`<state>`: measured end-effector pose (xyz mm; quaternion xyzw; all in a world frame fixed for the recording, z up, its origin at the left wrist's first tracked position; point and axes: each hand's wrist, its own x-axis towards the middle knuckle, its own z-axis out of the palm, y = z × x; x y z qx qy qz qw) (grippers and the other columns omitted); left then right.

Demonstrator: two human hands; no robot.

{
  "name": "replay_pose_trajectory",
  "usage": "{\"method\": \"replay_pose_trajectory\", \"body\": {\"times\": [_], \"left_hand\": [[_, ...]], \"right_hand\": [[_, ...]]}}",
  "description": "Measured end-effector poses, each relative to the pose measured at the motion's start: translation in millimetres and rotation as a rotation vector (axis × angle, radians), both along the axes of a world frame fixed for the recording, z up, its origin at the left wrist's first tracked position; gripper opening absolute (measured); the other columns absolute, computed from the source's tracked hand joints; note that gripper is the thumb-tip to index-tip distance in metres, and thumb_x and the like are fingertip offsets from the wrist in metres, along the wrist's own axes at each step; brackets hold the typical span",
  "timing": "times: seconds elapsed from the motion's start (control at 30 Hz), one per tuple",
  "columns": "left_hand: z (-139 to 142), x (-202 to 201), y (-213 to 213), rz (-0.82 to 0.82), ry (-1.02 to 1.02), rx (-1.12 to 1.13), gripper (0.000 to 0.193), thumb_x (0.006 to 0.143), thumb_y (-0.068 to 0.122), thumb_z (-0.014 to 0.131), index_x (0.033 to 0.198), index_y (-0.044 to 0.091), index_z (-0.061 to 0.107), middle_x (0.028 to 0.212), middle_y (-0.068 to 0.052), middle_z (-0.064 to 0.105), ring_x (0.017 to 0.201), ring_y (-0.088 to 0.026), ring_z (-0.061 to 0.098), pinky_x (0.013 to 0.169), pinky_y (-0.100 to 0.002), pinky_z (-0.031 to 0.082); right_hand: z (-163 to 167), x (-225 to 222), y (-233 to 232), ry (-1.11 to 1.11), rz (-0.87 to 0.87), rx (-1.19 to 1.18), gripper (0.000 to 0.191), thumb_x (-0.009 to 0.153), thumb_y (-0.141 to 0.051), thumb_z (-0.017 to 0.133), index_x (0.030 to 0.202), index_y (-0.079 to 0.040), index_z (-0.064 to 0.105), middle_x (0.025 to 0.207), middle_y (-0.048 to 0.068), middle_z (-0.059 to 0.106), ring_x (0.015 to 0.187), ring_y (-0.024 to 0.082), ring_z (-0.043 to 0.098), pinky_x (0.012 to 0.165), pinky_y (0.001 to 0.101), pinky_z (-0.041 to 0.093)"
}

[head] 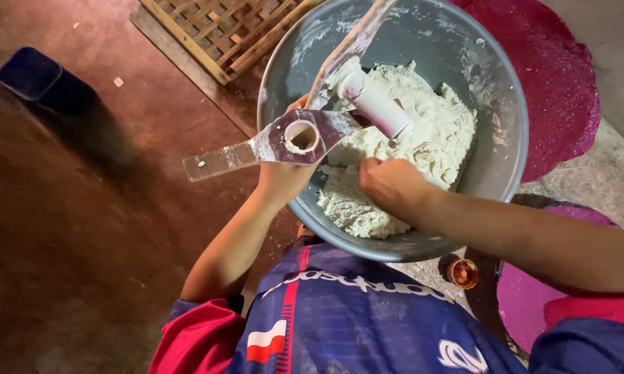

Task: The person loads dough into a manual noodle press and squeezes the lever to extrude noodle nests onto round pink trays. They cut the strands, fill the tray with nests, then lift the finished tray and stack it with other filled trays.

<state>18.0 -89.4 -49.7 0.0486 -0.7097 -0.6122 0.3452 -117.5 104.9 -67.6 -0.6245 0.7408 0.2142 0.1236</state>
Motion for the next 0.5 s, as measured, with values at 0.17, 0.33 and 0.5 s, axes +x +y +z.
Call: {"method": "replay_pose_trajectory", "body": {"times": [0.17, 0.33, 0.5], "left_hand": [[3.6, 2.8, 0.4, 0.001, -0.005, 0.005, 0.042, 0.093, 0.009, 0.08, 0.13, 0.0, 0.062, 0.123, -0.006, 0.069, 0.106, -0.01, 0.066, 0.096, -0.027, 0.054], [-5.9, 0.1, 1.3, -0.004, 0.021, 0.003, 0.042, 0.095, 0.008, 0.081, 0.132, 0.001, 0.063, 0.122, -0.005, 0.071, 0.108, -0.01, 0.067, 0.097, -0.027, 0.055], [-5.5, -5.4, -1.1, -0.015, -0.051, 0.05, 0.049, 0.093, 0.011, 0.081, 0.137, 0.002, 0.061, 0.115, -0.004, 0.072, 0.104, -0.009, 0.066, 0.095, -0.026, 0.055]], "right_hand": [[11.9, 12.4, 12.5, -0.03, -0.027, 0.025, 0.039, 0.097, -0.01, 0.05, 0.129, 0.013, 0.053, 0.084, 0.02, 0.069, 0.065, 0.032, 0.073, 0.052, 0.0428, 0.058], [-2.3, 16.1, 45.5, -0.156, -0.097, 0.047, 0.038, 0.093, -0.012, 0.053, 0.128, 0.001, 0.056, 0.092, 0.017, 0.07, 0.074, 0.034, 0.073, 0.06, 0.0448, 0.059], [11.6, 21.0, 65.3, -0.373, -0.25, -0.081, 0.049, 0.086, -0.01, 0.058, 0.134, -0.011, 0.061, 0.094, 0.018, 0.071, 0.079, 0.039, 0.071, 0.069, 0.0491, 0.057]]}}
